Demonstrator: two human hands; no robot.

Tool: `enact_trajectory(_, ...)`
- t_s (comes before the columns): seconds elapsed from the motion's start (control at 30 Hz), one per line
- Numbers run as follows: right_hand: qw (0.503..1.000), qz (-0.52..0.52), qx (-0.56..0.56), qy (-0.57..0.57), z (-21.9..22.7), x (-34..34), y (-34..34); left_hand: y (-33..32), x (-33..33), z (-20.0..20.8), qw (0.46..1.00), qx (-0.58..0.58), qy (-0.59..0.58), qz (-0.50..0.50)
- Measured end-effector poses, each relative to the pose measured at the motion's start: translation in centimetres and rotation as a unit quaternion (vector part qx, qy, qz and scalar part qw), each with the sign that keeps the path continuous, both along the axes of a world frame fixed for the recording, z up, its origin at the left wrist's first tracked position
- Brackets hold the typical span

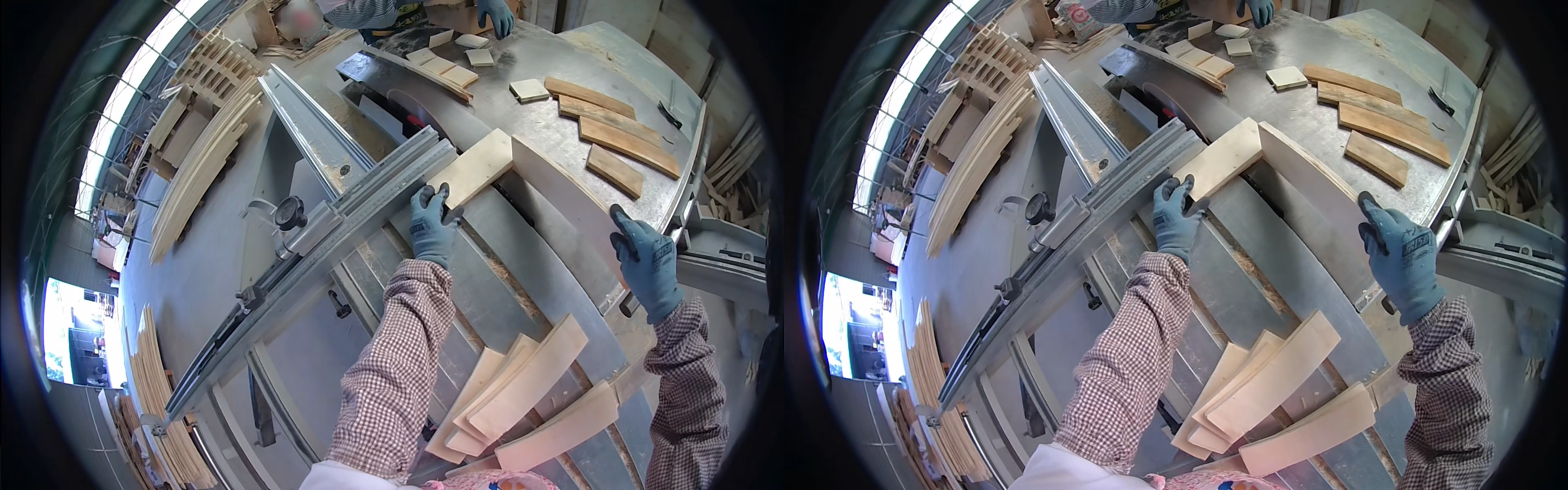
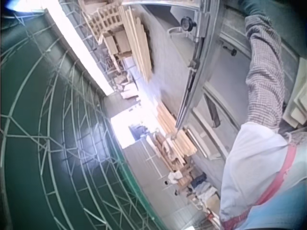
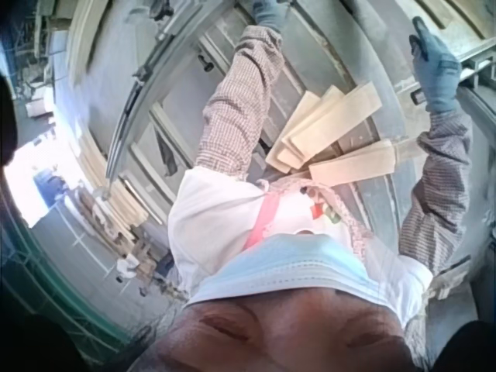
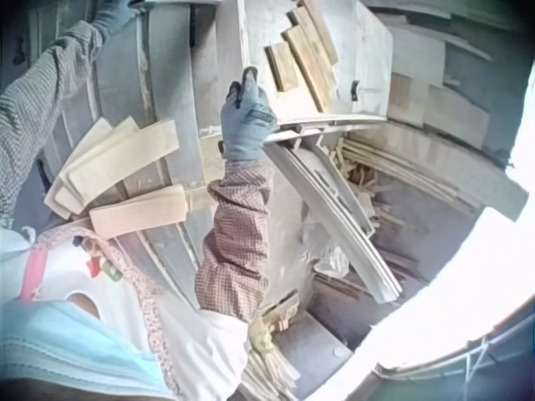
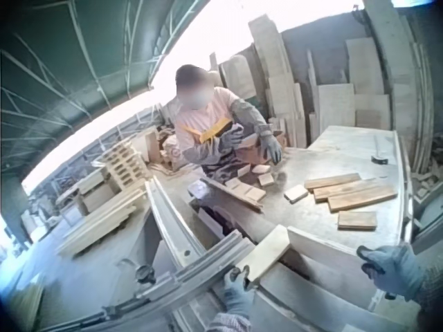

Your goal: The person repeatedly places small wooden planks onto a table saw and pushes them through the blade using a push stick. After each cut, the person removes the cut piece and sets it aside, continuing the process with additional planks.

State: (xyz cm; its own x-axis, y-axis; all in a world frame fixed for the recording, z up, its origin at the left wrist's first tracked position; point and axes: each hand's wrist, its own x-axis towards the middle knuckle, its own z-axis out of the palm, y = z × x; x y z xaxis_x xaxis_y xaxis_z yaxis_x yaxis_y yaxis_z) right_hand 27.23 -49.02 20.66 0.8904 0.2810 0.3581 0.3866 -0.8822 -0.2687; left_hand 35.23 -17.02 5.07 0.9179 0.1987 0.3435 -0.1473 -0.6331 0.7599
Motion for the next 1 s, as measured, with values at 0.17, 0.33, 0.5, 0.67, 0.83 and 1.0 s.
enact_trajectory(0.17,1.000,-0.006,-0.020,0.019,0.6,0.5,-0.2,0.1,0.1,-0.5,0.999,0.013,-0.030,0.003)
enact_trajectory(0.33,1.000,0.007,-0.013,0.016,0.5,1.2,-0.6,0.0,-0.6,0.7,0.980,0.188,-0.008,0.069)
enact_trajectory(0.5,0.999,0.027,-0.027,0.001,0.9,1.5,-0.2,-0.1,-0.8,1.9,0.971,0.210,-0.009,0.114)
enact_trajectory(0.67,0.997,0.046,-0.057,-0.013,0.5,1.3,-0.4,-1.1,-0.8,4.4,0.938,0.333,0.026,0.094)
enact_trajectory(0.83,0.997,0.052,-0.058,-0.024,0.7,1.4,-0.7,-0.7,3.2,6.2,0.890,0.414,0.183,0.059)
enact_trajectory(1.0,0.999,0.044,-0.026,0.001,1.5,1.0,-0.9,0.0,4.1,6.6,0.883,0.406,0.230,0.054)
